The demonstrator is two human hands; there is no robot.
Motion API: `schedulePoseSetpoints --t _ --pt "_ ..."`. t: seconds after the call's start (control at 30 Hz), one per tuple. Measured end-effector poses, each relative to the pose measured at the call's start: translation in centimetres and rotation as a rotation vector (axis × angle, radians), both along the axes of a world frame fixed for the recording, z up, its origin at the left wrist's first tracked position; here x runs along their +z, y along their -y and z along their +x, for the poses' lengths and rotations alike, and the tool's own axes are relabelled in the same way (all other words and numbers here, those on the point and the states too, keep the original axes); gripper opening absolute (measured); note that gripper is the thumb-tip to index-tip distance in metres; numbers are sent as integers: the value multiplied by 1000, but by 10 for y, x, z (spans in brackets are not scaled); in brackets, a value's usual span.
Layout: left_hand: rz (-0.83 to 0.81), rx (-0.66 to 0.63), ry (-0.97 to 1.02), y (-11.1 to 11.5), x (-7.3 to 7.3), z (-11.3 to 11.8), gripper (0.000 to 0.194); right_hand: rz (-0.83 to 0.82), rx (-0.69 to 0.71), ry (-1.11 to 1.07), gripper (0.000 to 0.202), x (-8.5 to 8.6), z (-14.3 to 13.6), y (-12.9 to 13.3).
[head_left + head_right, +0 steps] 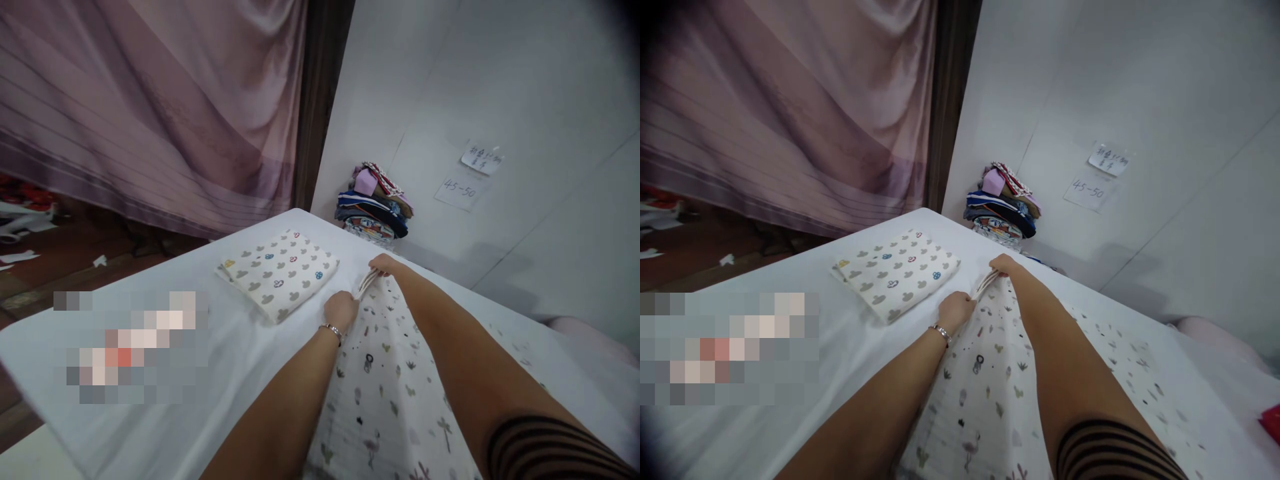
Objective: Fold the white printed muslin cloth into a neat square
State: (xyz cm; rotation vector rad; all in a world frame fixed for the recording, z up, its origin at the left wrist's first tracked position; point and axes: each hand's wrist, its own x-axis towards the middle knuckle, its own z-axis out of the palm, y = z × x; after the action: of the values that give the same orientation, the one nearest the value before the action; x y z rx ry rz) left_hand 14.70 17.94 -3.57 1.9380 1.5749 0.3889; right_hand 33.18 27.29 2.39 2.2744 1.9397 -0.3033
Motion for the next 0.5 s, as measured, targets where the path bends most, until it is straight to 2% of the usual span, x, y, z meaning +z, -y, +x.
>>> schedulePoseSetpoints --t 0.17,0.5 --pt "2 -2 -3 0 1 0 26 -121 -15 -51 12 4 -1 8" --pt "13 -12 4 3 4 -2 25 -88 142 -31 25 -5 5 4"
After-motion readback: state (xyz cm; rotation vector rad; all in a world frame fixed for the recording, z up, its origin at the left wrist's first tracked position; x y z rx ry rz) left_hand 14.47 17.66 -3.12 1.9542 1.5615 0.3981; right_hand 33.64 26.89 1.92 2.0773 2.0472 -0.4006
